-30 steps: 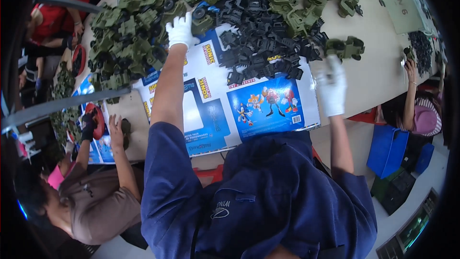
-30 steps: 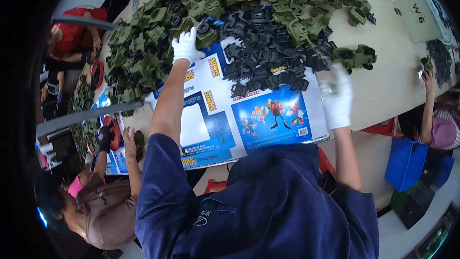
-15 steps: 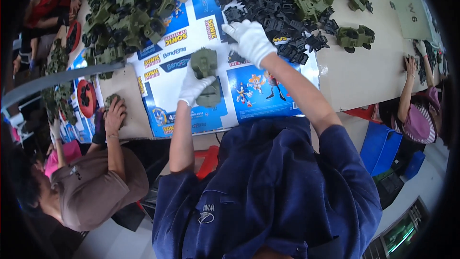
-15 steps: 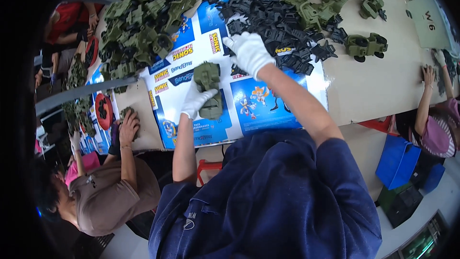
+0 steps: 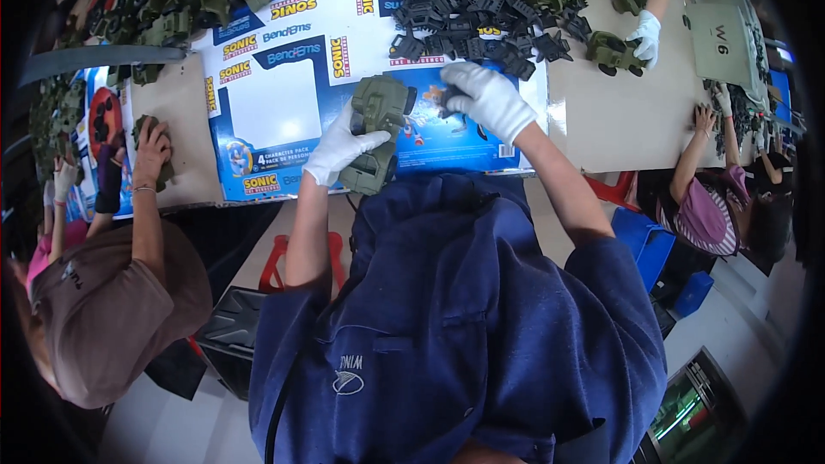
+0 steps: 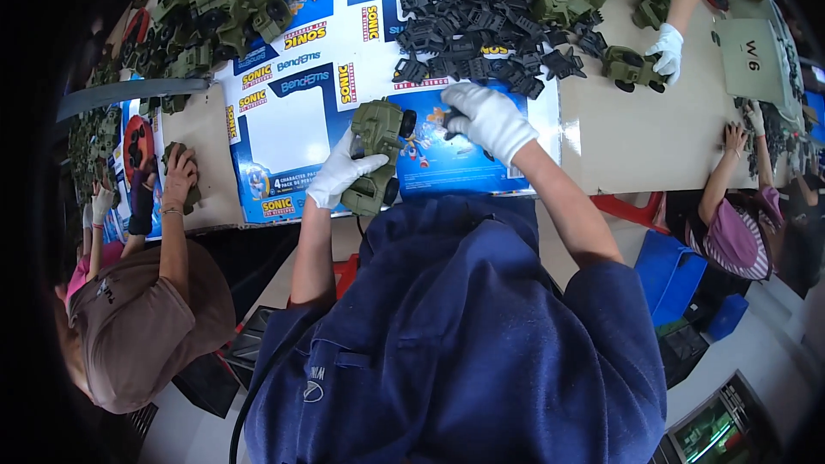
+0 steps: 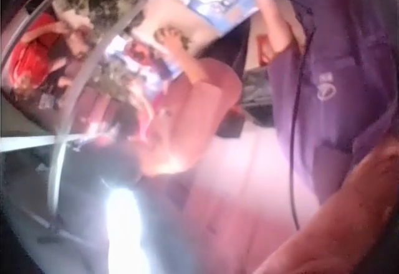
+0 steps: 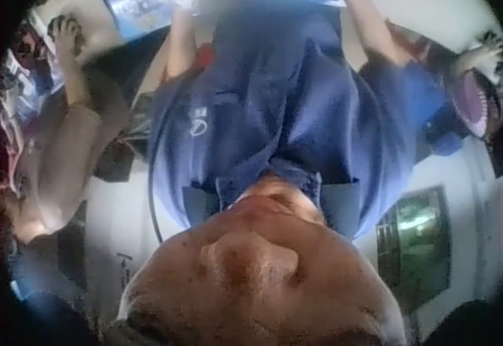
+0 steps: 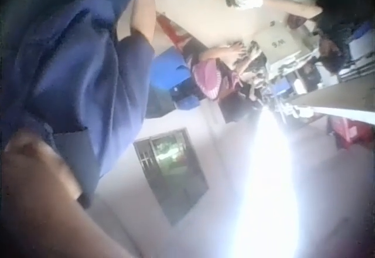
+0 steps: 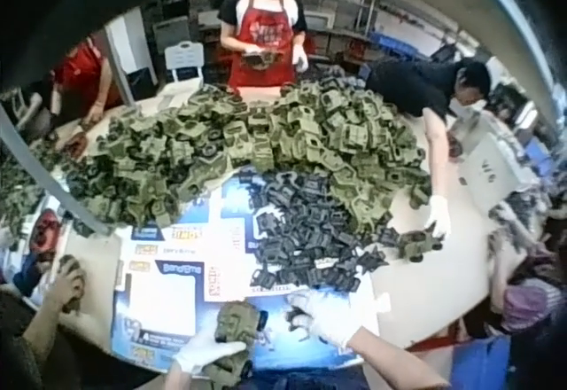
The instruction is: The person assembles plastic toy car components by hand, joining chassis parts to a toy car body.
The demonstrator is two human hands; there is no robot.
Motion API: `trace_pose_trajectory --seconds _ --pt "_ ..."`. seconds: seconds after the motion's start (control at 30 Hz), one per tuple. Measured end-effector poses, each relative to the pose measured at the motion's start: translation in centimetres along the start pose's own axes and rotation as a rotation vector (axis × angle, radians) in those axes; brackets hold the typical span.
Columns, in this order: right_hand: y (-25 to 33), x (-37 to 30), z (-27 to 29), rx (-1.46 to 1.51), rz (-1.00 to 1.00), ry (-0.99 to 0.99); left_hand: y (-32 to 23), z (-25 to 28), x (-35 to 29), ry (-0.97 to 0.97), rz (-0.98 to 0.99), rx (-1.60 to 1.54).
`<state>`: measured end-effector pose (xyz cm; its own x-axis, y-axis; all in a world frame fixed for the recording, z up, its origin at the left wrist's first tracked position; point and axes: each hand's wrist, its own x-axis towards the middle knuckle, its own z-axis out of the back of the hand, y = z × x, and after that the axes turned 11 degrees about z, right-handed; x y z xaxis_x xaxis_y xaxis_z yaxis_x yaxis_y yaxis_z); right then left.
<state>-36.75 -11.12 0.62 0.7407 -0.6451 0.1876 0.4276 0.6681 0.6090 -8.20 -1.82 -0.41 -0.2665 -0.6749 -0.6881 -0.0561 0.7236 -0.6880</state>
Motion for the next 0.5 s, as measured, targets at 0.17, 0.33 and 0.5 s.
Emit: trace_pose_trajectory --seconds 0.17,0.33,0.5 --pt "3.8 -1.5 -1.0 -0.221 -0.257 0.002 0.2 -1.4 -0.9 -0.082 -0.035 0.180" --pt "1.3 -2.5 -3.6 -0.248 -0.270 0.052 0.2 -1.7 -1.5 -0.015 -0.048 0.082" --pt "5.0 -0.3 0.8 1.184 -0.461 -0.209 -3.8 -2.9 -5.1 0.067 -0.017 0.090"
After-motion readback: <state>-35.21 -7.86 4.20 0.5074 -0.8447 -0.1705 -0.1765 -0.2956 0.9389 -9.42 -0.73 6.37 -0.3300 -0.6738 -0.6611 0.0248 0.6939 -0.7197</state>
